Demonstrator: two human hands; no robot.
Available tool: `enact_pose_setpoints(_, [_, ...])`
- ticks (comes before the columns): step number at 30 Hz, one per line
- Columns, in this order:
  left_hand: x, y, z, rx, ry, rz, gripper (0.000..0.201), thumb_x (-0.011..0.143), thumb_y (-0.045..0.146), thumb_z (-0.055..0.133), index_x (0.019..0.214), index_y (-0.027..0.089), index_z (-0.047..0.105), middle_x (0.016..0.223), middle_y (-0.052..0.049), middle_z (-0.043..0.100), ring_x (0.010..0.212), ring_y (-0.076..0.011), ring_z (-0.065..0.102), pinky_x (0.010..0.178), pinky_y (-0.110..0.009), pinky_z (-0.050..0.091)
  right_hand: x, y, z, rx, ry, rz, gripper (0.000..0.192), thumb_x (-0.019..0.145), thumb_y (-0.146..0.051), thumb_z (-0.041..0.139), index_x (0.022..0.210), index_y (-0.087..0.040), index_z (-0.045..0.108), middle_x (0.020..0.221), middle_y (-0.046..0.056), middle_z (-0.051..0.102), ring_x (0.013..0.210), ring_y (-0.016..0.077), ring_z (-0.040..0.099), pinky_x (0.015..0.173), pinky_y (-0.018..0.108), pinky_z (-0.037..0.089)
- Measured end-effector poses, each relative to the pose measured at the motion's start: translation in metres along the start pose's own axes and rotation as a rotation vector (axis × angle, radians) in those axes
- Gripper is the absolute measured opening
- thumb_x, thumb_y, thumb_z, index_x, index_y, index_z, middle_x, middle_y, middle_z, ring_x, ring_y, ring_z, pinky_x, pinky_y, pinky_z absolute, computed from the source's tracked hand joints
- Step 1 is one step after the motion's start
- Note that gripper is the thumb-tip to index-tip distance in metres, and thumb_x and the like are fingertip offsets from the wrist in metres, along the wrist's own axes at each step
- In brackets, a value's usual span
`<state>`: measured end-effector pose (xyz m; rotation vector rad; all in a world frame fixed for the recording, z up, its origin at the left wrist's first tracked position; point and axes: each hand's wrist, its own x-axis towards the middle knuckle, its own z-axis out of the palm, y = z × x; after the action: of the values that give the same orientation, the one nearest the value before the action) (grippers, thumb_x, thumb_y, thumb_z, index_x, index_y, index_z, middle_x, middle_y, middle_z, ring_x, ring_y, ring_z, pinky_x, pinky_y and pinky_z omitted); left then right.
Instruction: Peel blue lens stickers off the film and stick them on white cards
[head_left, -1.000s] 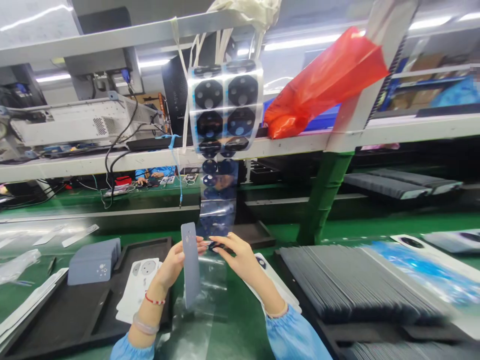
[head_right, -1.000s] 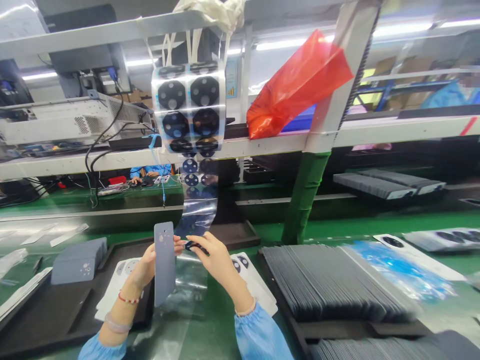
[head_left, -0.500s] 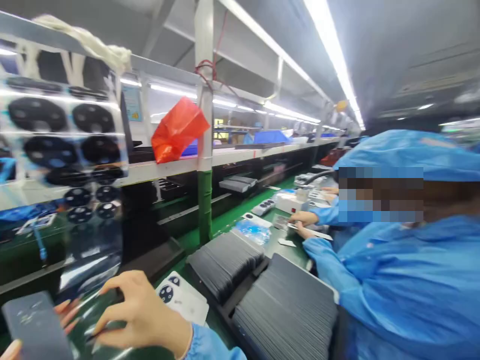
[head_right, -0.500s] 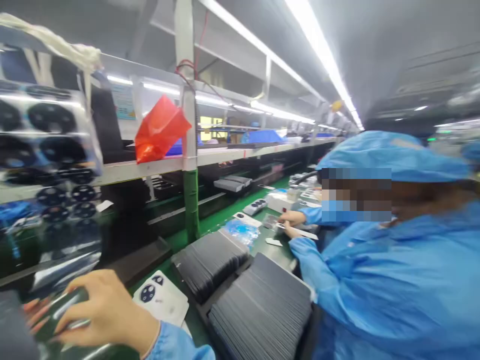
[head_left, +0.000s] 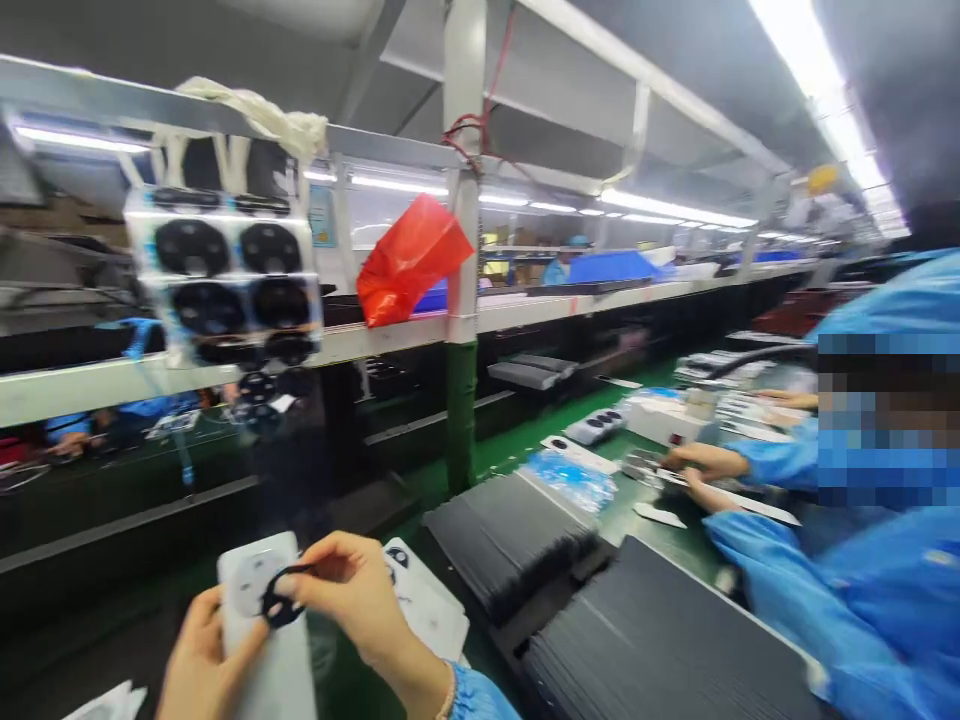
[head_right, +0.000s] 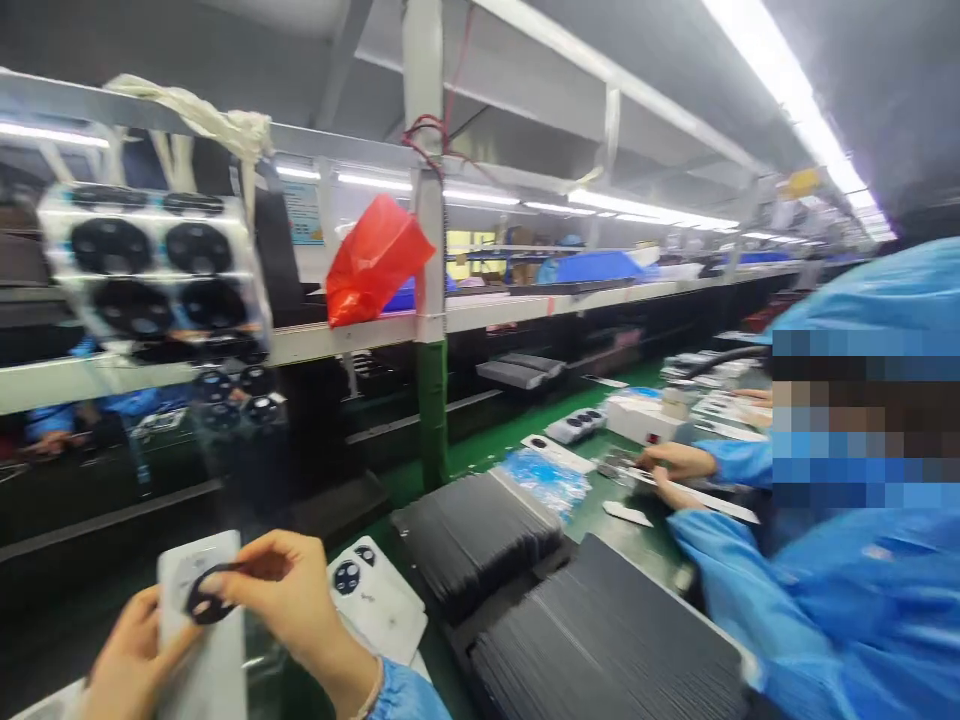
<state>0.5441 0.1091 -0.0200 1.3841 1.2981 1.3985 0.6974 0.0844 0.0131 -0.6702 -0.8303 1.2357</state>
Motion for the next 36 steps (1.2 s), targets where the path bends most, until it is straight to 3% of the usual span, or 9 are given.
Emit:
enact_pose_setpoints(4, [-0.020,0.009,0.008,-0.120,-0.066,-0.036,0.058,0.060,0.060,0.080,0.096,0.019,0.059,0.073,0.000,0.068,0.058,-0.0177,0.061,0.052,-0.025,0.048,-0.003,0.006,0.005,-0.055,0.023,0.047,0.037,0.047,-0.038,0.093,0.065,-0.017,0.070,0.065,0.000,0.070,0.063,0.0131,0.063,0.068,0.026,0.049])
enact_pose_setpoints(8, [-0.035,0.019,0.010,-0.136,-0.007,0.002,0.047,0.076,0.056,0.069,0.104,0.020,0.058,0.083,-0.001,0.065,0.070,-0.0180,0.061,0.060,-0.026,0.050,-0.007,0.012,0.004,-0.147,0.023,0.034,0.035,0.054,-0.042,0.091,0.067,-0.016,0.072,0.068,0.001,0.071,0.064,0.0126,0.061,0.068,0.026,0.048])
enact_pose_setpoints(12, [-0.046,0.021,0.009,-0.152,-0.061,0.041,0.040,0.085,0.053,0.060,0.110,0.022,0.055,0.096,-0.004,0.062,0.077,-0.0183,0.061,0.066,-0.028,0.051,-0.013,0.016,0.003,-0.191,0.053,0.019,0.034,0.058,-0.044,0.089,0.070,-0.017,0.072,0.069,0.002,0.071,0.067,0.0146,0.061,0.070,0.029,0.048])
enact_pose_setpoints(21, [-0.048,0.004,-0.004,-0.070,-0.223,0.217,0.040,0.095,0.044,0.047,0.128,0.022,0.041,0.121,-0.010,0.056,0.104,-0.0247,0.058,0.089,-0.037,0.048,-0.019,0.023,0.006,-0.244,0.092,-0.027,0.029,0.064,-0.044,0.085,0.067,-0.019,0.071,0.068,0.001,0.068,0.067,0.0145,0.057,0.069,0.029,0.046])
enact_pose_setpoints(36, [-0.051,0.006,-0.001,-0.010,-0.190,0.271,0.038,0.095,0.035,0.046,0.130,0.020,0.042,0.124,-0.012,0.057,0.114,-0.0280,0.057,0.095,-0.041,0.045,-0.021,0.027,0.007,-0.259,0.116,-0.070,0.025,0.067,-0.041,0.084,0.069,-0.019,0.072,0.070,0.002,0.069,0.068,0.0157,0.059,0.068,0.030,0.048])
